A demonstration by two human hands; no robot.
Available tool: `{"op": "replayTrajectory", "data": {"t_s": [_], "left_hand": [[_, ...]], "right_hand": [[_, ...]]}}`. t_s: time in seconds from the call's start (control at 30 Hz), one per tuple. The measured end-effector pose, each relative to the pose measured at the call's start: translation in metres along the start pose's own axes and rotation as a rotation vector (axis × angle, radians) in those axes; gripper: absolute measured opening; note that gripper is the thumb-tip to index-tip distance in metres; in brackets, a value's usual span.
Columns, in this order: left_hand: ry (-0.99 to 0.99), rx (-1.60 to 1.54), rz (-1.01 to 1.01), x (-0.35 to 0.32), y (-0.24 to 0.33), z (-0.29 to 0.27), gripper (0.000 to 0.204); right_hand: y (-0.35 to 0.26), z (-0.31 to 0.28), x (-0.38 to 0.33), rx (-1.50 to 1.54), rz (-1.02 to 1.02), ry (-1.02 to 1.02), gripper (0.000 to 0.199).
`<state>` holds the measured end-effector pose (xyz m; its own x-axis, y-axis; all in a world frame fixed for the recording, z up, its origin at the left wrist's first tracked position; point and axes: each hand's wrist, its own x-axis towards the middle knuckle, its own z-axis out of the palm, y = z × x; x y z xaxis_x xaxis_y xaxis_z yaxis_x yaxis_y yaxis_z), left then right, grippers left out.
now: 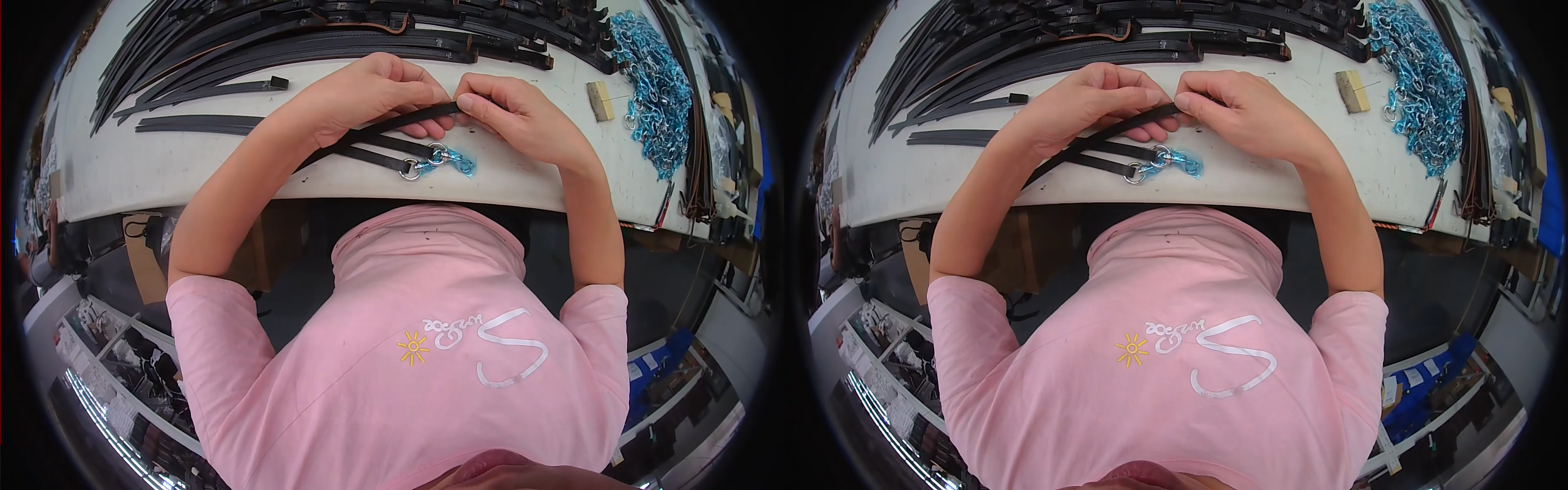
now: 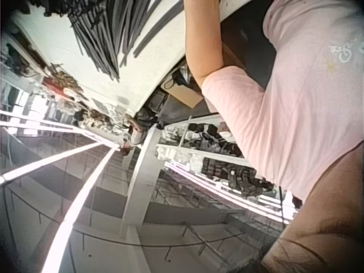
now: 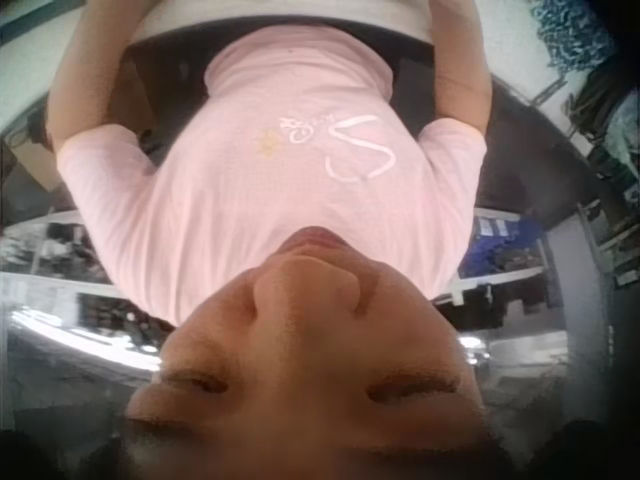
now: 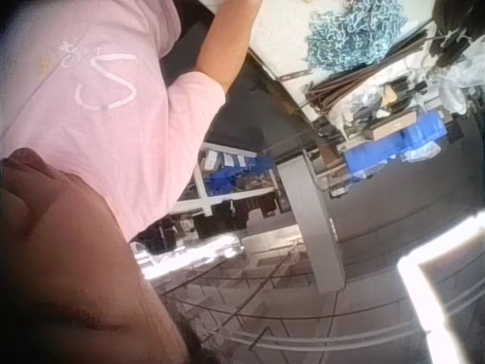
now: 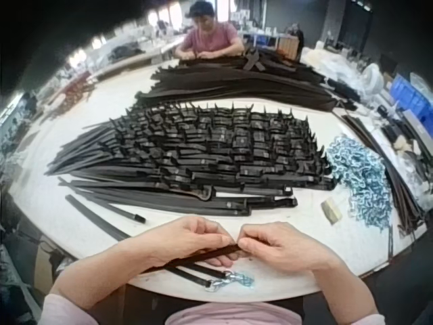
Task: The person assembles keychains by threading black leather straps through silver metal rings and attaching blue plastic clips. They repeatedly pick up straps and rings, thread the strap through the ring, and then attach the clip to the ring, placing the finished items on the table.
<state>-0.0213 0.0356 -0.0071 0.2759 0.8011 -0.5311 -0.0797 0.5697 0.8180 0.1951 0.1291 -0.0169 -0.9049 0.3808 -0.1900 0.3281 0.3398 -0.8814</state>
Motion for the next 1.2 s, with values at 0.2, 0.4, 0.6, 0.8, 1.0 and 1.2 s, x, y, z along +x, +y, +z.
{"op": "replayTrajectory", "data": {"t_s": [0.2, 0.4, 0.6, 0.8, 1.0, 1.2], "left_hand": [[0.067, 0.151, 0.169, 0.007, -0.017, 0.012, 0.019], [-0.021, -0.012, 0.088, 0.006, -0.005, 0.003, 0.024], [-0.002, 0.166, 0.158, 0.006, -0.013, 0.010, 0.024], [0.133, 0.326, 0.215, -0.013, -0.006, 0.019, 0.020], [0.463, 0.835, 0.629, -0.045, -0.025, 0.028, 0.022], [0.506, 0.939, 0.690, -0.061, -0.030, 0.033, 0.022]], "right_hand": [[-0.006, 0.000, -0.002, 0.046, 0.078, -0.004, 0.027], [-0.003, -0.001, -0.004, 0.149, 0.073, 0.002, 0.029], [-0.001, 0.003, -0.003, 0.126, 0.054, 0.020, 0.029], [-0.004, -0.003, -0.005, 0.234, 0.100, 0.012, 0.027], [-0.015, 0.005, -0.009, 0.265, 0.046, -0.010, 0.019], [-0.030, 0.023, -0.008, -0.064, -0.117, 0.102, 0.013]]}}
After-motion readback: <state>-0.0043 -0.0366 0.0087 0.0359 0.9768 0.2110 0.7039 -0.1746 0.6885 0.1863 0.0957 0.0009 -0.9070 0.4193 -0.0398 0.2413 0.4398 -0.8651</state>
